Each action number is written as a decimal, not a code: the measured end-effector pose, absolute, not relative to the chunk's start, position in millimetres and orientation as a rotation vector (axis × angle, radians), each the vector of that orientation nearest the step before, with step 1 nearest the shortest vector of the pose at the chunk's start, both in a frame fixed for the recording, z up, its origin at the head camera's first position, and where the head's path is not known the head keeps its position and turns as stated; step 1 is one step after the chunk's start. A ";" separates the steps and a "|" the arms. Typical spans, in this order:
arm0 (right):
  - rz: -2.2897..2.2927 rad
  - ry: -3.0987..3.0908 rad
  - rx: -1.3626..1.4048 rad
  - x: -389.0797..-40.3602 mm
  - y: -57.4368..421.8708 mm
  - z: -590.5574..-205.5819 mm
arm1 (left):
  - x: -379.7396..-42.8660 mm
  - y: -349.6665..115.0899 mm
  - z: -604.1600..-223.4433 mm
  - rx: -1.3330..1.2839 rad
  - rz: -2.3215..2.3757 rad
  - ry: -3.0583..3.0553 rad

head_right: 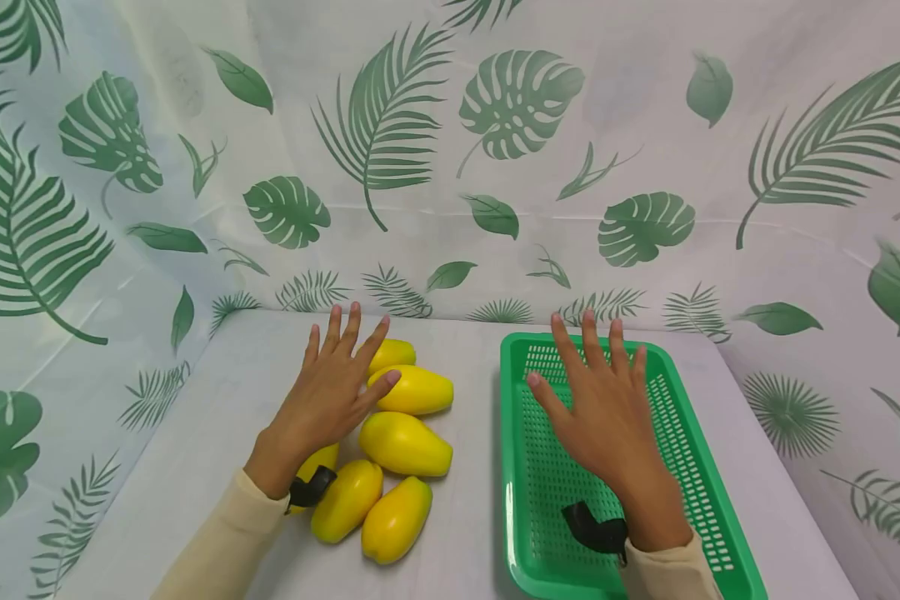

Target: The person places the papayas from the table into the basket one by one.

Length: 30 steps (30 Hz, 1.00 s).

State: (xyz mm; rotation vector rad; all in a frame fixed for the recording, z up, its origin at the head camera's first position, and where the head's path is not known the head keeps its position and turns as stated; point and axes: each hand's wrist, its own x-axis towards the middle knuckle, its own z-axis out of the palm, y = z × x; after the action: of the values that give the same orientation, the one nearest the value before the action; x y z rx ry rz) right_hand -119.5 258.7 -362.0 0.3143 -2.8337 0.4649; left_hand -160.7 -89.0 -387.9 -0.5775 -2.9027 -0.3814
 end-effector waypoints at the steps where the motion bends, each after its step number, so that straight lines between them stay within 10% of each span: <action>1: 0.465 -2.836 0.313 -119.4 259.5 -363.2 | -161.0 -90.7 -388.8 -0.574 -0.382 -2.906; 30: 0.516 -2.841 0.250 -111.5 295.4 -383.2 | -175.2 -157.8 -431.9 -0.493 -0.709 -2.876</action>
State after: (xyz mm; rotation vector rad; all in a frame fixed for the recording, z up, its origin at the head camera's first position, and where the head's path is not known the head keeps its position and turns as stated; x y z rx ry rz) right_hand -111.5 295.4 -383.2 0.2498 -2.8411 0.5164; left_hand -175.2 -157.8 -431.9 -0.4928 -2.8757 -0.7090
